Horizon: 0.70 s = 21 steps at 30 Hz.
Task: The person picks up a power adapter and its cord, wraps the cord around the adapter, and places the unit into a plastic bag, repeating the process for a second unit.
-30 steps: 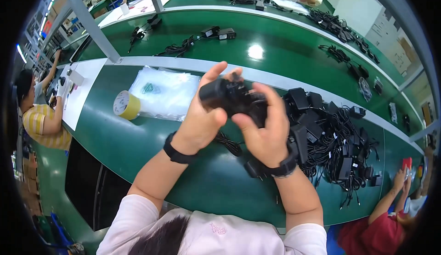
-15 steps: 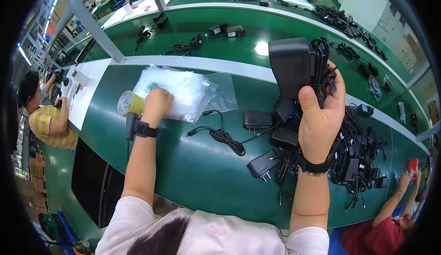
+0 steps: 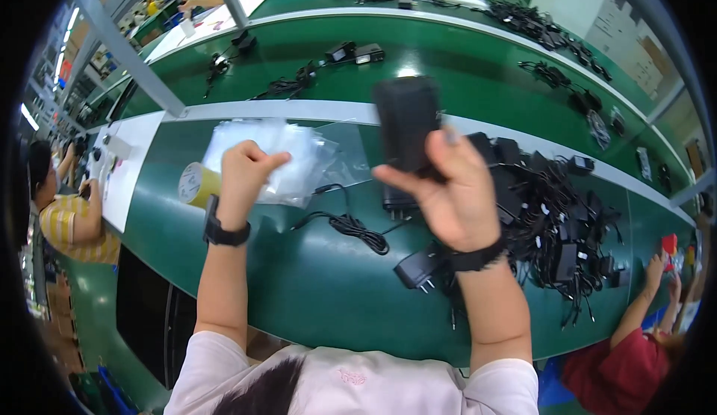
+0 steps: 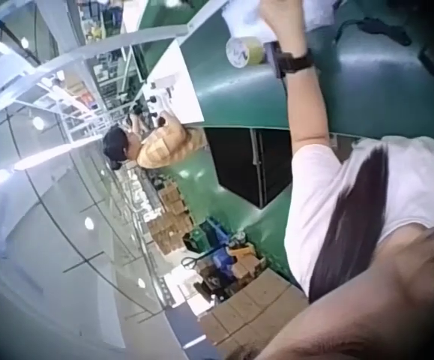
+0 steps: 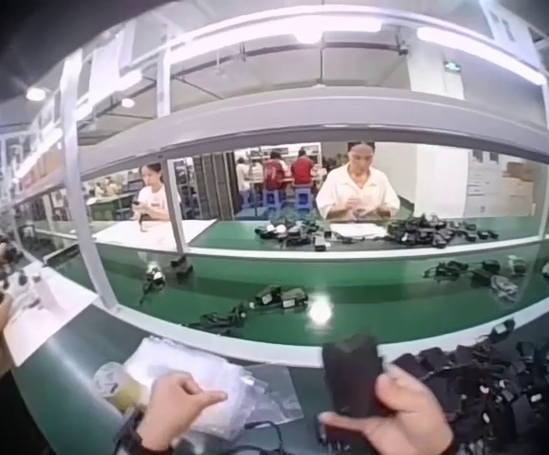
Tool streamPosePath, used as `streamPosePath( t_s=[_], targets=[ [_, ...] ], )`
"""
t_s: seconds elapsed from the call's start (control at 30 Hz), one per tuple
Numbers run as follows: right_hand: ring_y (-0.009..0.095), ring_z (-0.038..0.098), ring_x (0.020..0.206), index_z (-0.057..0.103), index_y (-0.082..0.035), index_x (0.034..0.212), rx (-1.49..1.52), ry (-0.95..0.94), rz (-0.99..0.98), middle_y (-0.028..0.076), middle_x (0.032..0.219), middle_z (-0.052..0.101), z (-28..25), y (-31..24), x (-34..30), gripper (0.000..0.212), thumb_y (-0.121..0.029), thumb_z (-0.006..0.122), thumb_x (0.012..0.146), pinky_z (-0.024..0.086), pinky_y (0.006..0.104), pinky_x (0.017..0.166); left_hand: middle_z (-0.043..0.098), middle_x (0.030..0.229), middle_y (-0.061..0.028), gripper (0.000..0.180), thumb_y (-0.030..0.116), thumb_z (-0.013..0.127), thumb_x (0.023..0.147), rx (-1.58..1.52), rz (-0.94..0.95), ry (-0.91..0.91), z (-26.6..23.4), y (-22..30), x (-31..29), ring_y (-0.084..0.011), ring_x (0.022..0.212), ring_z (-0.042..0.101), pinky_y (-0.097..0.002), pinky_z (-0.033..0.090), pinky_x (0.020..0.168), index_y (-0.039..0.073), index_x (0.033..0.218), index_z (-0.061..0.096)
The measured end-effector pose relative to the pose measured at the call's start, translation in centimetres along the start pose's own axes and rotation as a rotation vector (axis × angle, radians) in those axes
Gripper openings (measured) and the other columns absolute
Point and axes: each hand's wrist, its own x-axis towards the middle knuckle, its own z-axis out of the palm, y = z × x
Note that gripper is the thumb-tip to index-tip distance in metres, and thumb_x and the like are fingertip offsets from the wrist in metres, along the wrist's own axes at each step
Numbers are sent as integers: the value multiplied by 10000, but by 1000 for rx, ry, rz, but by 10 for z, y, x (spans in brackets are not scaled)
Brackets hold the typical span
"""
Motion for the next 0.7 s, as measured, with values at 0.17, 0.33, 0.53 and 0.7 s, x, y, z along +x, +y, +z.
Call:
streamPosePath(
  t_s=[0.17, 0.33, 0.53, 0.7],
  targets=[
    [219, 545, 1014, 531, -19, 1078, 50, 120, 184, 91, 1077, 573, 17, 38, 2, 274, -233, 485, 914, 414, 531, 920, 463, 563, -97, 349, 125, 780, 599, -16, 498, 36, 44, 46, -48, -280, 516, 478, -360, 381, 467, 32, 580, 444],
    [201, 555, 946, 545, -21, 1069, 82, 243, 67, 86, 998, 598, -15, 44, 17, 290, -257, 510, 904, 419, 491, 915, 468, 564, -77, 371, 155, 794, 581, -40, 561, -65, 45, 51, -54, -260, 518, 479, -353, 380, 468, 43, 577, 440],
    [206, 557, 981, 446, -37, 1165, -202, 225, -32, 85, 1081, 559, -3, 43, 4, 295, -186, 479, 913, 463, 466, 873, 501, 565, -94, 359, 204, 770, 633, 7, 400, -163, 50, 24, -50, -285, 524, 504, -376, 396, 484, 31, 582, 459],
    [212, 556, 955, 468, -41, 1143, -224, 253, 147, 87, 1074, 560, 6, 43, -7, 280, -202, 477, 915, 472, 492, 854, 594, 619, -127, 249, 216, 708, 703, -190, 197, -419, 62, 25, -68, -272, 559, 589, -344, 450, 517, 11, 670, 572]
  ],
)
